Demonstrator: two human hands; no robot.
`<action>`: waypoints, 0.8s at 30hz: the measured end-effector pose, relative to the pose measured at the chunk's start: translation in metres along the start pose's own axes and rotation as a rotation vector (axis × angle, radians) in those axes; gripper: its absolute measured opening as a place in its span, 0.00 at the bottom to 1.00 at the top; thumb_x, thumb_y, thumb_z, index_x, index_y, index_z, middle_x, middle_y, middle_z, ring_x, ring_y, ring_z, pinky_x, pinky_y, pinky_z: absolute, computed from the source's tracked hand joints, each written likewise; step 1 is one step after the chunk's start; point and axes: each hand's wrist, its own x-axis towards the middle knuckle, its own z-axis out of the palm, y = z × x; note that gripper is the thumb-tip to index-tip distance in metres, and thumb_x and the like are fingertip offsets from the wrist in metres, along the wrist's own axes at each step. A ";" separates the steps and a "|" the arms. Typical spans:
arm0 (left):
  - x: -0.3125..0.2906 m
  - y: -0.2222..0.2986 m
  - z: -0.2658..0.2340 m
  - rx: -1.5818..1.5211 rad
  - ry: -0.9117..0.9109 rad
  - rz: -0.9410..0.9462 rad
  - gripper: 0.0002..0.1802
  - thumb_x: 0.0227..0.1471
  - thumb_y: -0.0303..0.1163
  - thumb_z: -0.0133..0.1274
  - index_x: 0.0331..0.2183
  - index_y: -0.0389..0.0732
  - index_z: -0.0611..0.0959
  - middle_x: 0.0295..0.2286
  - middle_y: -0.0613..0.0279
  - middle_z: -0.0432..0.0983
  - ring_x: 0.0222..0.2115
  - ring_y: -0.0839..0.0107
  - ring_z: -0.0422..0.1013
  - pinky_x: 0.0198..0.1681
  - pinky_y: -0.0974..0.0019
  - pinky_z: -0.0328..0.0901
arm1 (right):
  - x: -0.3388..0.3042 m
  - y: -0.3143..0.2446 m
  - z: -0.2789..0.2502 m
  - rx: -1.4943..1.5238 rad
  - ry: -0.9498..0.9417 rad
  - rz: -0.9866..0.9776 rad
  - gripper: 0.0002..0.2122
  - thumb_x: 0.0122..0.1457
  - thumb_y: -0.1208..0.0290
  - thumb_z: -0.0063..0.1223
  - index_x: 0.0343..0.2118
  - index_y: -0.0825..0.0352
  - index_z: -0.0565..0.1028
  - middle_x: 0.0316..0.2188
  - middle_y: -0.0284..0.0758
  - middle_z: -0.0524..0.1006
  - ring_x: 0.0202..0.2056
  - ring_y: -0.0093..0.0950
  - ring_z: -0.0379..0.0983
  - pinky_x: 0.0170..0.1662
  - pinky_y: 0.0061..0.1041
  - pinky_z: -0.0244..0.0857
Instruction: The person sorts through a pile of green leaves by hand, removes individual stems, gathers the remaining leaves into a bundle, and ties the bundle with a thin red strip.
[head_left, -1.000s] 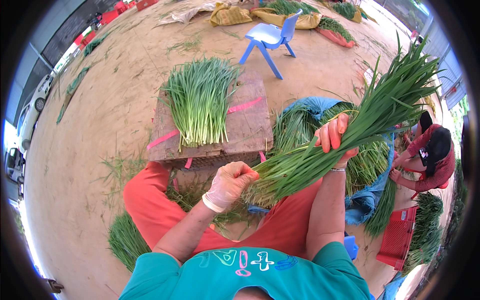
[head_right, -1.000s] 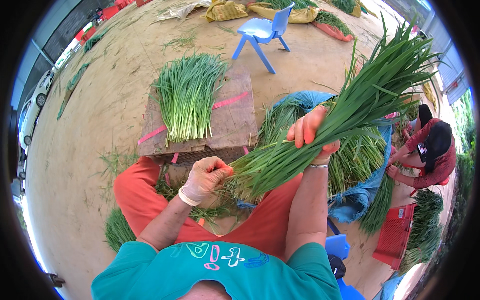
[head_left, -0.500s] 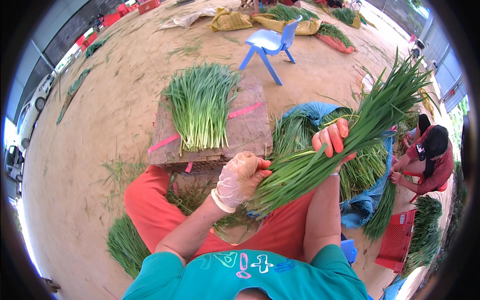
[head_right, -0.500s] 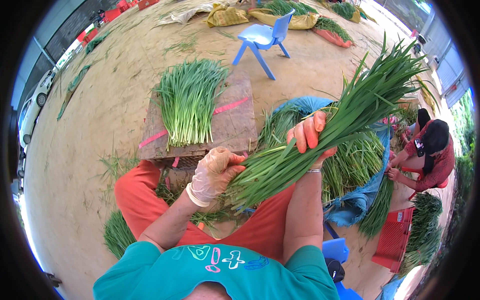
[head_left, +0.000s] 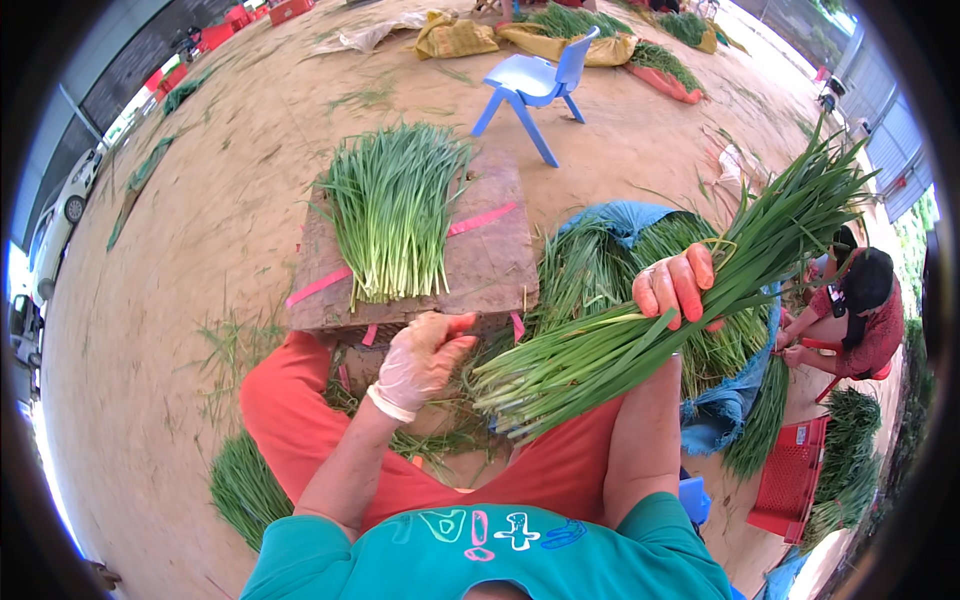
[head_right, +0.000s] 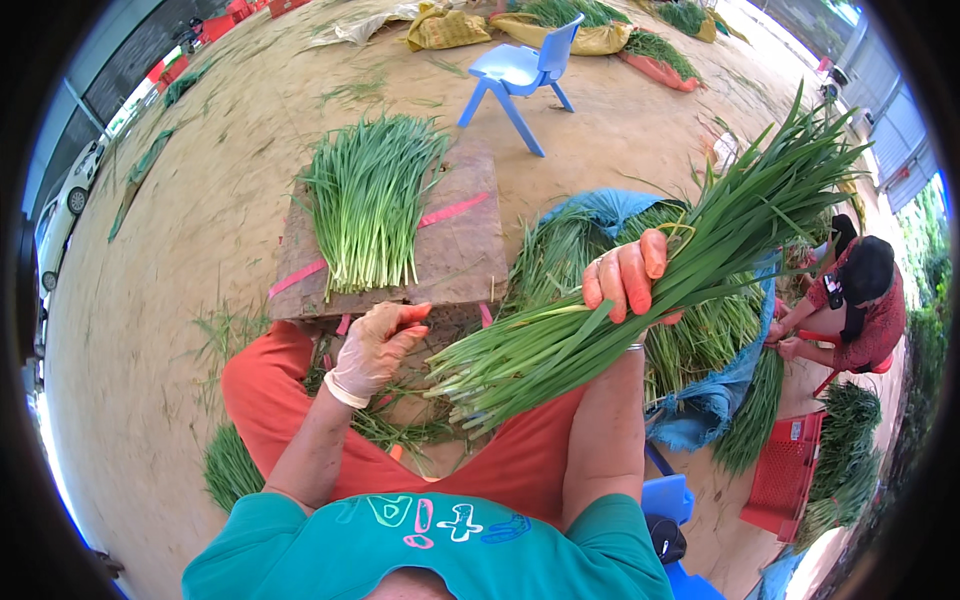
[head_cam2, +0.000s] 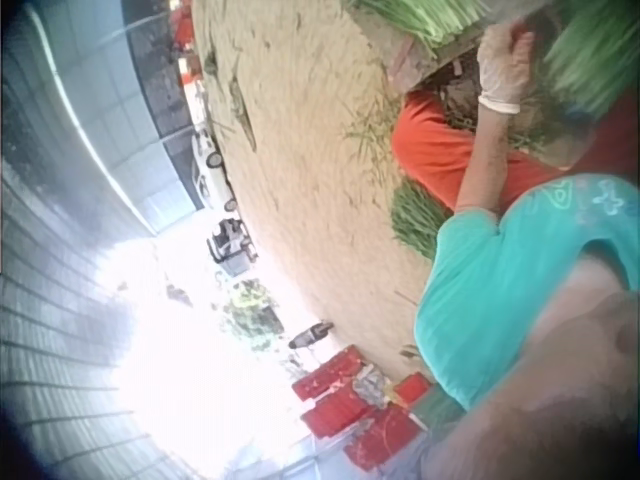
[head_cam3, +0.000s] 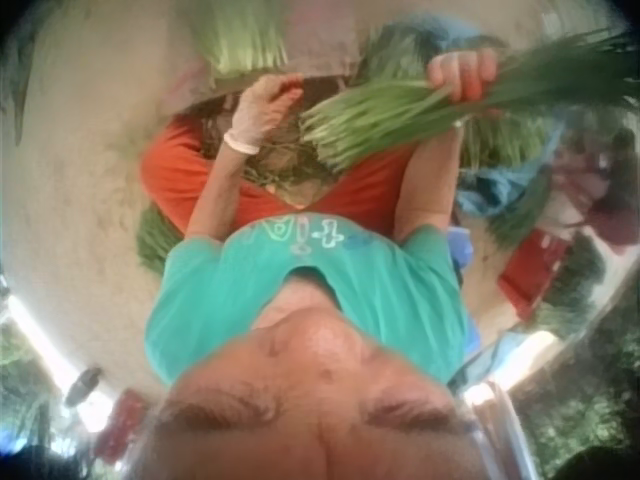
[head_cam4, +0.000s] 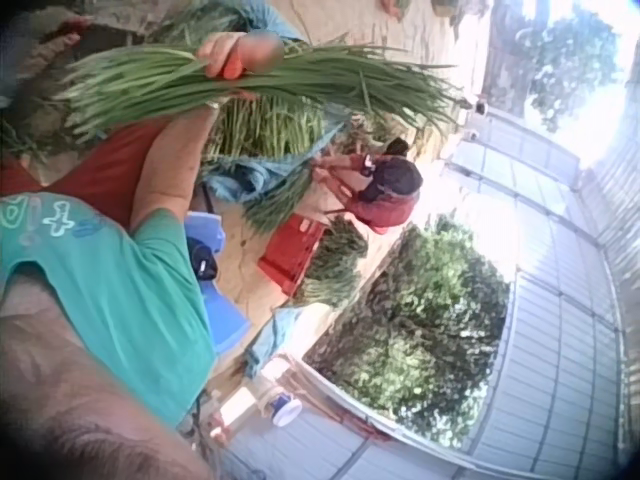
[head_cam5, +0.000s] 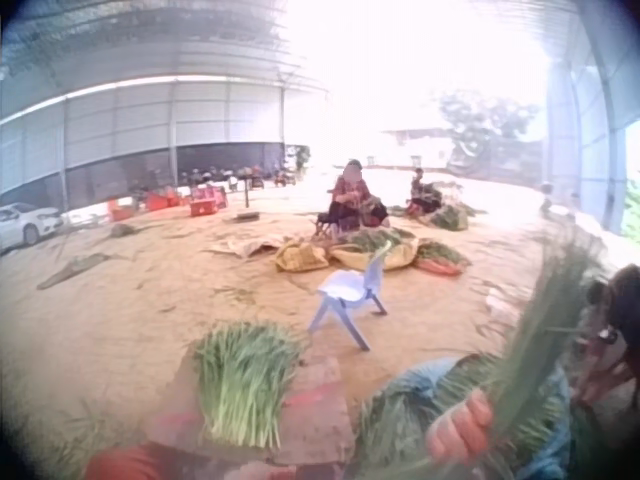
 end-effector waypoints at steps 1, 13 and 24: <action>0.011 0.028 0.004 -0.158 -0.049 0.018 0.17 0.52 0.26 0.59 0.46 0.38 0.82 0.31 0.59 0.77 0.33 0.72 0.71 0.39 0.70 0.66 | -0.001 0.004 -0.003 0.034 -0.030 0.008 0.23 0.49 0.66 0.69 0.43 0.65 0.68 0.29 0.37 0.80 0.30 0.35 0.77 0.44 0.42 0.70; 0.041 0.065 0.039 -0.576 -0.163 -0.143 0.03 0.54 0.23 0.58 0.32 0.34 0.83 0.30 0.63 0.79 0.31 0.80 0.72 0.37 0.74 0.68 | -0.005 0.033 0.004 -0.101 0.135 -0.031 0.24 0.48 0.52 0.68 0.38 0.63 0.69 0.22 0.33 0.77 0.25 0.37 0.77 0.36 0.44 0.72; 0.050 0.086 0.029 -0.552 -0.301 -0.122 0.06 0.57 0.23 0.54 0.37 0.33 0.81 0.33 0.61 0.80 0.33 0.77 0.74 0.40 0.73 0.69 | -0.007 0.026 0.002 -0.076 0.116 -0.040 0.24 0.47 0.57 0.69 0.42 0.64 0.70 0.27 0.35 0.79 0.28 0.38 0.77 0.35 0.44 0.70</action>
